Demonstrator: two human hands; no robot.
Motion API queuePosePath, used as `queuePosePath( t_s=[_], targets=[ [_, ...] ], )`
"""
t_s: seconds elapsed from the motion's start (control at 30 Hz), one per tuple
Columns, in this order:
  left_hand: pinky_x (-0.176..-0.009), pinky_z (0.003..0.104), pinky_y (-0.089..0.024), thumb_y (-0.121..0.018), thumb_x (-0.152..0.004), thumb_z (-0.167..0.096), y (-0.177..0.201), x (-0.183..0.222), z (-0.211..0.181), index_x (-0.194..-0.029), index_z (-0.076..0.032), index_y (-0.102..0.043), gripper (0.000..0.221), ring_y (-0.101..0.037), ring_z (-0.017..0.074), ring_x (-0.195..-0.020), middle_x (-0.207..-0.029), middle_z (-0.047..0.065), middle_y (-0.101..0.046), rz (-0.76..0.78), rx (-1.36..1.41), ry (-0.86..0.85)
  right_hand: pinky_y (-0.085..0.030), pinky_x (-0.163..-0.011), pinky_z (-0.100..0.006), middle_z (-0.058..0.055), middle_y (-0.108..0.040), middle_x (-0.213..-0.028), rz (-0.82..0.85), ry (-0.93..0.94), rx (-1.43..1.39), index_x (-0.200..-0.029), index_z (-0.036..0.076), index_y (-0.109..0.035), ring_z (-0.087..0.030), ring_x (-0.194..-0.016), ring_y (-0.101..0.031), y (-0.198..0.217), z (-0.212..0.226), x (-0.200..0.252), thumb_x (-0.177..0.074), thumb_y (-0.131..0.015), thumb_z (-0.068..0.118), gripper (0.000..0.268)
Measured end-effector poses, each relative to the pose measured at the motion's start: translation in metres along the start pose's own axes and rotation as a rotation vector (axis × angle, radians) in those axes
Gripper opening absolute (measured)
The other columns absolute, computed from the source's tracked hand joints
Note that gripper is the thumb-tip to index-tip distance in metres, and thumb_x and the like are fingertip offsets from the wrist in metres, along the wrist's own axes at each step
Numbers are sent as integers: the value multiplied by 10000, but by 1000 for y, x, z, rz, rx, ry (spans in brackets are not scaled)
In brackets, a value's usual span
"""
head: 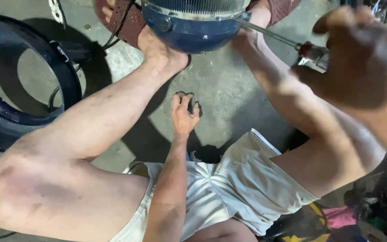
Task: Disassembling and repairing a motor assembly using a screwdriver while sitting on the floor.
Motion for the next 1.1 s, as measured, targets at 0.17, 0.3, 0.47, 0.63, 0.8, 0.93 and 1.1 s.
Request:
queuePosePath(
  t_s=[0.17,0.3,0.47,0.63,0.8,0.93,1.1],
  targets=[
    [-903,351,-445,-465,-1002,-221,-12,10,-1,-908,-93,-565,187,-540,166,-873,-1025,59,-639,-51,6,13,-252,-723,-239,55,-539,-976,-597,429,850,-1045,191,-722,-83,-728,-362,38,41,8,-1172,-808,119,169],
    [-866,358,-480,-484,-1022,-211,-16,13,0,-935,-87,-569,174,-571,166,-868,-1016,48,-640,-107,12,-21,-235,-631,-216,58,-444,-798,-541,357,714,-957,209,-708,-44,-574,-277,16,33,7,-1175,-858,208,265],
    [-932,352,-472,-397,-1040,-294,-17,10,1,-976,-100,-597,286,-604,158,-948,-1100,54,-671,-43,8,40,-602,-531,-464,-153,-757,-735,196,-122,-81,-1265,13,-677,-375,-620,-765,-5,5,-14,-1072,-666,610,628],
    [-985,364,-464,-375,-1058,-286,-23,17,2,-1070,-86,-592,296,-603,183,-1033,-1215,80,-658,-84,8,10,-428,-566,-249,10,-605,-963,-296,208,472,-1079,169,-693,-99,-613,-489,9,25,2,-980,-769,316,193],
    [-802,306,-484,-471,-1023,-257,-14,10,1,-900,-129,-560,199,-588,141,-809,-956,15,-657,-137,80,59,-314,-651,-219,35,-522,-897,-438,327,638,-1097,191,-729,-69,-689,-413,3,29,9,-951,-742,215,148],
    [-890,339,-470,-407,-1041,-284,-14,11,0,-972,-99,-574,259,-593,165,-925,-1085,57,-655,-67,2,40,-346,-579,-213,90,-611,-873,-375,274,561,-1023,244,-700,-36,-579,-518,-6,23,8,-1252,-706,398,276],
    [-809,323,-487,-439,-1048,-276,-6,5,0,-982,-121,-588,225,-603,140,-864,-1012,14,-661,-90,14,34,-419,-632,-317,71,-726,-923,-154,191,406,-1087,240,-721,-71,-574,-645,-9,21,5,-1217,-611,423,250]
  ],
)
Point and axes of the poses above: each hand's wrist, its own x-axis away from the middle knuckle, its own y-axis out of the back of the hand, z = x × y, the point moved 3 cm from there along -x, towards the middle knuckle
